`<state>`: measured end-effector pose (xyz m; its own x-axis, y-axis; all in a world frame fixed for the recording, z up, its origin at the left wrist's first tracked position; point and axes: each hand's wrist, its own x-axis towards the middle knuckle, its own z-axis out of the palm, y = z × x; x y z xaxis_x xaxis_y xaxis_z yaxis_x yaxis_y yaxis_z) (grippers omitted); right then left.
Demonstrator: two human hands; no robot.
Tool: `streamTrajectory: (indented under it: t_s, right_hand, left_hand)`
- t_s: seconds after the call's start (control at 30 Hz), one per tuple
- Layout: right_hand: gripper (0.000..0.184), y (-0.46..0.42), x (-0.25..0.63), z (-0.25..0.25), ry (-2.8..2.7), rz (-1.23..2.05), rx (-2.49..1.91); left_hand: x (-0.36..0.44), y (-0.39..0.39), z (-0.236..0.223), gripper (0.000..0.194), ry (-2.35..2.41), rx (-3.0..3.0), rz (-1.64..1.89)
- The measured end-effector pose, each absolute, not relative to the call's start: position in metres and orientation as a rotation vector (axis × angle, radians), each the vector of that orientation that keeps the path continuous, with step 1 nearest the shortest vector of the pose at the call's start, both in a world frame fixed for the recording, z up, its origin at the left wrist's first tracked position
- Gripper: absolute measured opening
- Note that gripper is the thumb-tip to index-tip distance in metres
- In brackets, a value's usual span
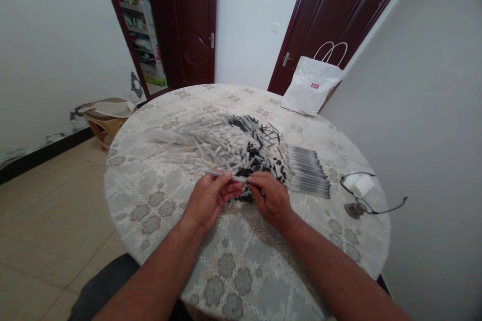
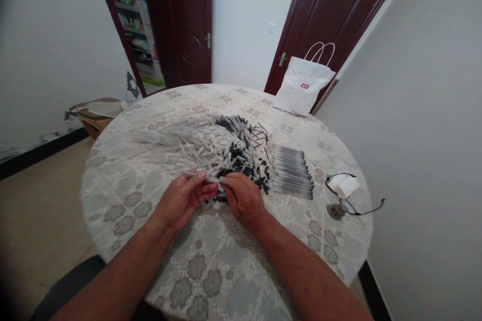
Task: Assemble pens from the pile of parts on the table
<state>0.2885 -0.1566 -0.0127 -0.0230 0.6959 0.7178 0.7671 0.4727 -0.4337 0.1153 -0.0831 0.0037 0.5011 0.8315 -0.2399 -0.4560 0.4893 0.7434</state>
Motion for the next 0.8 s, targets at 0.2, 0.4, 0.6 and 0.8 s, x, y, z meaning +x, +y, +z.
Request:
streamTrajectory:
  t_s: [0.2,0.4,0.6,0.8]
  right_hand:
    - [0.019,-0.1548,0.2925,-0.0131,-1.767,-0.022,-1.394]
    - [0.016,-0.1595,0.2944,-0.0078,-1.713,0.046,-1.407]
    - [0.009,-0.1593,0.2922,-0.0075,-1.735,0.007,-1.396]
    - [0.025,-0.1565,0.2962,-0.0131,-1.772,-0.003,-1.481]
  left_hand:
    - [0.1176,-0.0827,0.0005,0.027,0.634,0.727,0.829]
    - [0.1212,-0.0824,-0.0020,0.028,0.622,0.751,0.828]
    - [0.1222,-0.0812,0.0007,0.027,0.652,0.768,0.834]
    - [0.1217,-0.0815,-0.0003,0.028,0.656,0.793,0.812]
